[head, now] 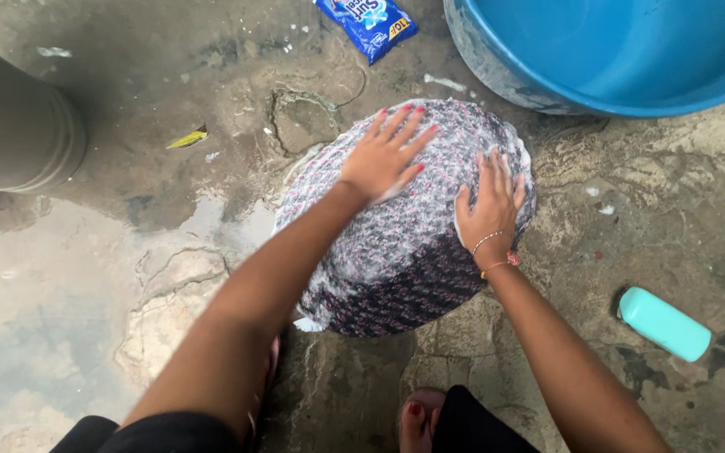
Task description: The person scrubs a circular woven rug with soapy water using their hands on a concrete floor next to a blue bucket.
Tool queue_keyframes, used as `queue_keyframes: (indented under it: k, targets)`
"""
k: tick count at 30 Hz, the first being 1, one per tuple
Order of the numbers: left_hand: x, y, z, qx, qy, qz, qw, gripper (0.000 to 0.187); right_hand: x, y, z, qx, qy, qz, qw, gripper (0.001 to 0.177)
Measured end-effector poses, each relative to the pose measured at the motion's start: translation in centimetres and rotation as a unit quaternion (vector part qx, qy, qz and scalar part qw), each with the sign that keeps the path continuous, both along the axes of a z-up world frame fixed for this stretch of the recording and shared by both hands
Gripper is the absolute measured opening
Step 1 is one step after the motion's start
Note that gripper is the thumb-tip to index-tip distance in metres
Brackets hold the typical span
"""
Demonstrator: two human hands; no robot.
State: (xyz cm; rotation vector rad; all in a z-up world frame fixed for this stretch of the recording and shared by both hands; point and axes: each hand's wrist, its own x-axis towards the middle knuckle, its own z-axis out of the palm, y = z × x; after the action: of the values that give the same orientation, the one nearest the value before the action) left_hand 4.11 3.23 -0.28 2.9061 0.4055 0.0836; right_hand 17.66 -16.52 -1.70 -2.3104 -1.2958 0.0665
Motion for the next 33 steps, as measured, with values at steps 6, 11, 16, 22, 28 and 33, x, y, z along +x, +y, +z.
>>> queue_keyframes:
  k: [6,11,16,22,28,33]
  targets:
    - [7.2,-2.1,-0.5,-0.036,0.011,0.02,0.999,0.06,0.1,0.1,0.2,0.006,-0.001,0.003,1.0,0.058]
    - [6.6,-1.9,-0.8,-0.035,-0.001,-0.04,0.999,0.061,0.2,0.1,0.2,0.003,0.0,0.003,1.0,0.058]
    - [4.4,-2.3,-1.9,-0.037,-0.045,0.057,0.997,0.062,0.1,-0.1,0.0,0.011,0.003,0.007,1.0,0.057]
    - [0.3,-3.7,-1.7,-0.023,-0.059,0.252,0.966,0.065,0.3,-0.4,-0.5,0.012,0.01,0.012,1.0,0.057]
    - [-4.0,-4.7,-0.7,-0.024,-0.04,0.334,0.941,0.071,0.9,-0.5,-1.4,0.011,0.005,0.014,1.0,0.057]
    - [-7.5,-7.5,0.7,0.022,-0.021,0.45,0.893,0.071,0.8,-0.5,-1.5,0.017,0.003,0.011,1.0,0.057]
